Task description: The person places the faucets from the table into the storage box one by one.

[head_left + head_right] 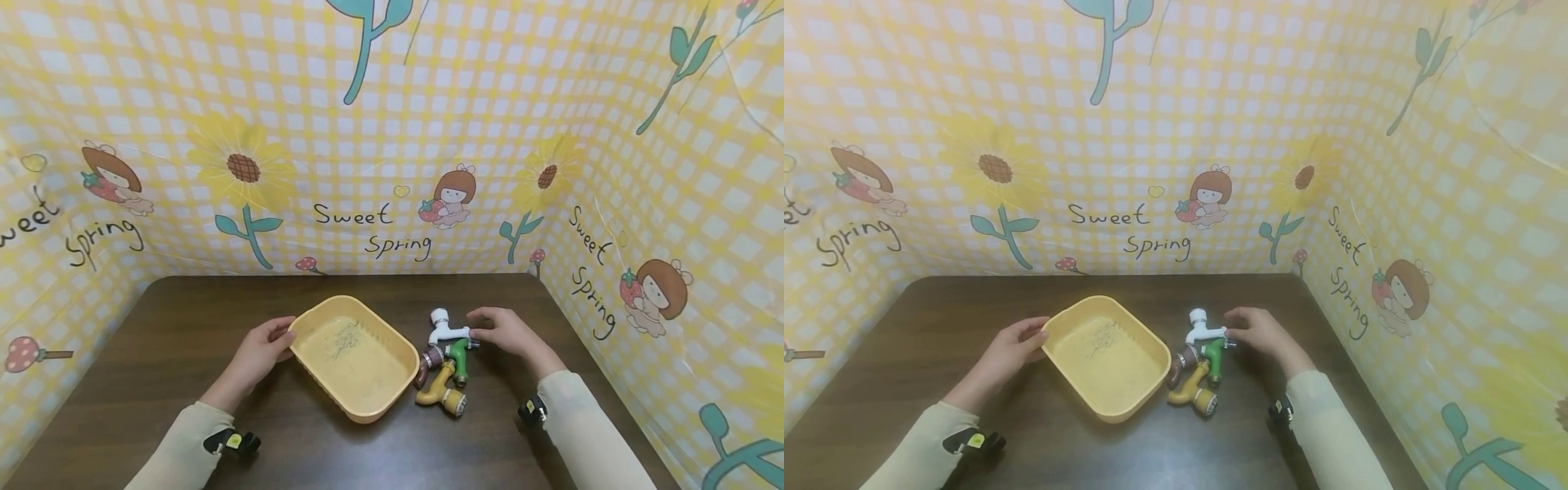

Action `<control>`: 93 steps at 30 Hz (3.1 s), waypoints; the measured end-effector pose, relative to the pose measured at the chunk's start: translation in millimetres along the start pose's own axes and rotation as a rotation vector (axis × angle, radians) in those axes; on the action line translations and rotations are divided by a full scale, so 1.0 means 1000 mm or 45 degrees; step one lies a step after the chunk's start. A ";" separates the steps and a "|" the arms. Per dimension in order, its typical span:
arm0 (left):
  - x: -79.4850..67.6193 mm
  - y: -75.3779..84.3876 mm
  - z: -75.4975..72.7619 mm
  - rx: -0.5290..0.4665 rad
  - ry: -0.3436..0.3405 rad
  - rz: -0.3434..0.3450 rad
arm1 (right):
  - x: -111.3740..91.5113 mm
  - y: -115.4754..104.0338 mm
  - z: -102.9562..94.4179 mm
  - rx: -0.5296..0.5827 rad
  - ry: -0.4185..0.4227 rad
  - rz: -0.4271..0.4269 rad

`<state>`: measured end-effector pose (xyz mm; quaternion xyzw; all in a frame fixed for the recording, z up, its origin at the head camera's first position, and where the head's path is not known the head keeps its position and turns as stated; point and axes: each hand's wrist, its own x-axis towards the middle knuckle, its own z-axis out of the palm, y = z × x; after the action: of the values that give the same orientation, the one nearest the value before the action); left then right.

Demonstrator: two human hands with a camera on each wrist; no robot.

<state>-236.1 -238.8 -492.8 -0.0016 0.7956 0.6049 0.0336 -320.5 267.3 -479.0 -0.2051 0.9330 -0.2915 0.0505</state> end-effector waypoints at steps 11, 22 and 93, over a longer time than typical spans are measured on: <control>0.001 -0.002 -0.002 0.022 0.016 -0.035 | 0.007 -0.002 0.003 -0.032 -0.034 0.007; 0.001 0.000 -0.002 0.010 0.011 -0.019 | 0.014 -0.009 0.003 -0.106 -0.128 0.043; -0.001 0.003 -0.001 -0.010 -0.002 -0.019 | 0.010 -0.018 0.009 0.283 0.071 0.245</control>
<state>-235.5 -238.7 -489.9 -0.0070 0.7933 0.6076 0.0388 -321.6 245.3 -475.9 -0.0997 0.9113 -0.3925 0.0746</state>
